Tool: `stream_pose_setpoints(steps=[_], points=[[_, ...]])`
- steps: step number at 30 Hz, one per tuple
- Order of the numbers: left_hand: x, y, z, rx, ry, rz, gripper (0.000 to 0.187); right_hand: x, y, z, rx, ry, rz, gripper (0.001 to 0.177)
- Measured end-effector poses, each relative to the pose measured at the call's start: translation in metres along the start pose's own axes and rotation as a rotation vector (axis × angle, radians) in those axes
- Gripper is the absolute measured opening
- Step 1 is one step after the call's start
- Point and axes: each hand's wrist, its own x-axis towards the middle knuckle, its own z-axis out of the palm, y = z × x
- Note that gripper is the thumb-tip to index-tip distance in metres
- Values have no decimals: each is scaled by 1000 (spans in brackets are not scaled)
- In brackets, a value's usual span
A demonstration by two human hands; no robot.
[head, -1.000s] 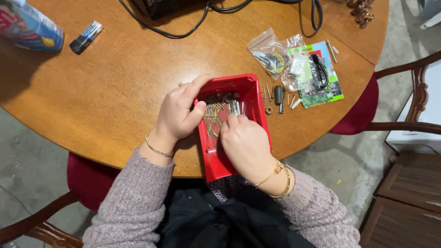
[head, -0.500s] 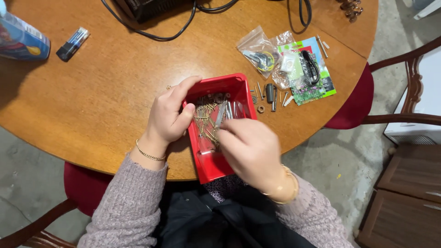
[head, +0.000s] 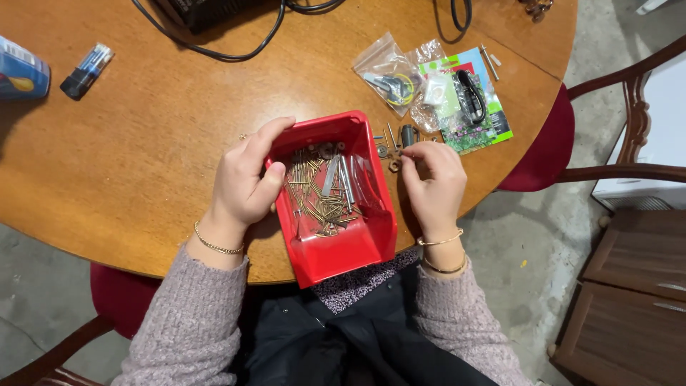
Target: Sorting through a bin of small metal fasteners and screws on a table
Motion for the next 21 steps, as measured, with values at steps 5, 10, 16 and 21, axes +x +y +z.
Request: stream_pose_setpoints(steps=[5,10,16,21], points=[[2,1,-2,5,2,11,57,2,-3,5,-56,-29,-8,19],[1,0,-1,6,0,20,57,-1,0,6,-117,-51,-11,17],[2,2,-2,9,-4,25,57,-1,-2,1,-124,-28,-62,15],[2,1,-2,9,9,30,57,5,-45,-29,-15,53,-134,18]])
